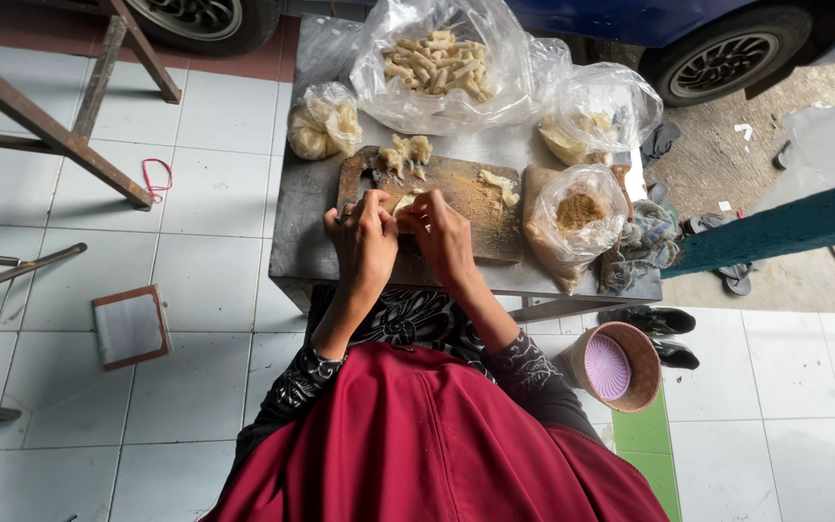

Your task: The person pinches off pieces of dough and rolls and shapes them by hand over a wooden cutting board, placing the finished shaped pieces into a plastic bag holding other shaped dough pieces. Bags of dough and a brown powdery coating sit on the small table.

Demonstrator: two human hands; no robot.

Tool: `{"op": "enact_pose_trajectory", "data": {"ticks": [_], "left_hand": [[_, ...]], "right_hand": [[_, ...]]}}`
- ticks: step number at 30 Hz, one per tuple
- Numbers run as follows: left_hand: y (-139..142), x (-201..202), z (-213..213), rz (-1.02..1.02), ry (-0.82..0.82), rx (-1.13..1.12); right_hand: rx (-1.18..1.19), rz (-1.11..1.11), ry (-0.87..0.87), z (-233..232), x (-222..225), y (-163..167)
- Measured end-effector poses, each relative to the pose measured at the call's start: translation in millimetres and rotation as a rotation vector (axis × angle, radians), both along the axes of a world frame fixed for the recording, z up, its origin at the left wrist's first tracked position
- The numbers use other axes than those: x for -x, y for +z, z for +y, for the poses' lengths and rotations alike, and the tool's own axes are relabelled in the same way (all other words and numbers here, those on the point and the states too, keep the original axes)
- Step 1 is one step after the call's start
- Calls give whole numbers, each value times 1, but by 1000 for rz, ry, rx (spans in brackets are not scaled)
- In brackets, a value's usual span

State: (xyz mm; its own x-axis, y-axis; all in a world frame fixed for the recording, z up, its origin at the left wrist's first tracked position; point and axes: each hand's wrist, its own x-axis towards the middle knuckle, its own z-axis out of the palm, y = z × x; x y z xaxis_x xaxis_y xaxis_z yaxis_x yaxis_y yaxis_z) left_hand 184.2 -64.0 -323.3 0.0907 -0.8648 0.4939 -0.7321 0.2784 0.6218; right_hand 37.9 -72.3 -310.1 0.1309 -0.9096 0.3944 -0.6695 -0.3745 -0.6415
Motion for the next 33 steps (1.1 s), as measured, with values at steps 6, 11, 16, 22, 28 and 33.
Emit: {"op": "enact_pose_trajectory", "data": {"ticks": [6, 11, 16, 22, 28, 33], "left_hand": [[3, -5, -4, 12, -23, -29], [3, -2, -5, -5, 4, -30], [2, -3, -1, 65, -112, -25], [1, 2, -3, 59, -118, -37], [-5, 7, -9, 41, -88, -35], [-10, 3, -4, 27, -70, 31]], "right_hand": [[320, 383, -53, 5, -3, -9], [159, 133, -139, -9, 26, 4], [2, 225, -132, 5, 20, 12], [-234, -86, -178, 9, 9, 18], [-254, -385, 6, -7, 16, 6], [-278, -568, 46, -6, 16, -6]]}}
